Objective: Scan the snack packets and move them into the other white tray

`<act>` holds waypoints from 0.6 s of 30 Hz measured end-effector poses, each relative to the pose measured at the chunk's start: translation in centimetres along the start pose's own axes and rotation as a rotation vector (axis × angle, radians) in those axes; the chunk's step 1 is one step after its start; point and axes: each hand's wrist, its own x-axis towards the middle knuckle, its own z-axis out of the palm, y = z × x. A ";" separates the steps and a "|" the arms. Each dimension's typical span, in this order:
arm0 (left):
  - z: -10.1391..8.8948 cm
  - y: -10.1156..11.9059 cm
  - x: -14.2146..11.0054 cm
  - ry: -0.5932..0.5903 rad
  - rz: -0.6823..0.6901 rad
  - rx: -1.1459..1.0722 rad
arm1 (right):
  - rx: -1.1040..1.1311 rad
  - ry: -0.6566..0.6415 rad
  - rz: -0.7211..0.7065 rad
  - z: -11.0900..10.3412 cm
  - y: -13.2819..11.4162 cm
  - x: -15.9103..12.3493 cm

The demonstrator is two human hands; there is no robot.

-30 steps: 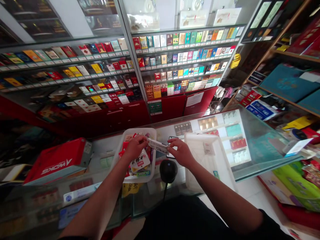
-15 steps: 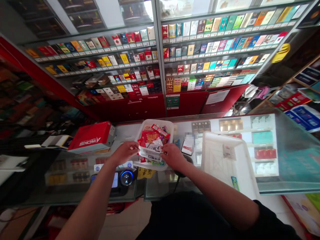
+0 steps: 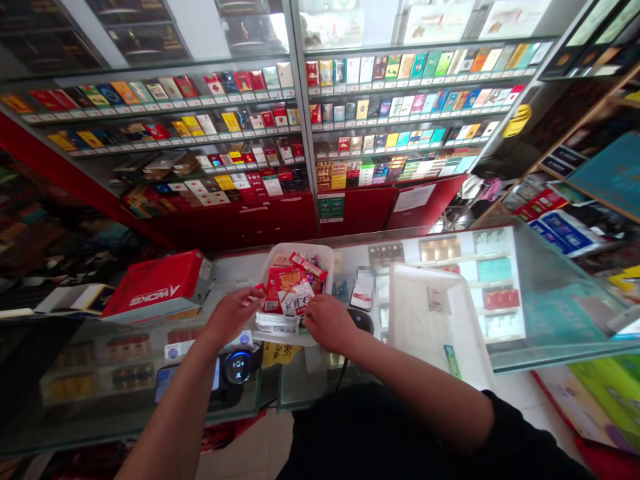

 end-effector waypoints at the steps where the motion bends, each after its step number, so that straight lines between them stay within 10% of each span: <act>1: 0.2 0.8 -0.1 -0.009 0.008 -0.014 | 0.003 0.031 0.016 -0.4 0.1 -0.2; 18: 9.9 14.2 -0.9 -0.303 0.301 -0.129 | 0.201 0.507 0.542 -8.7 10.3 -12.7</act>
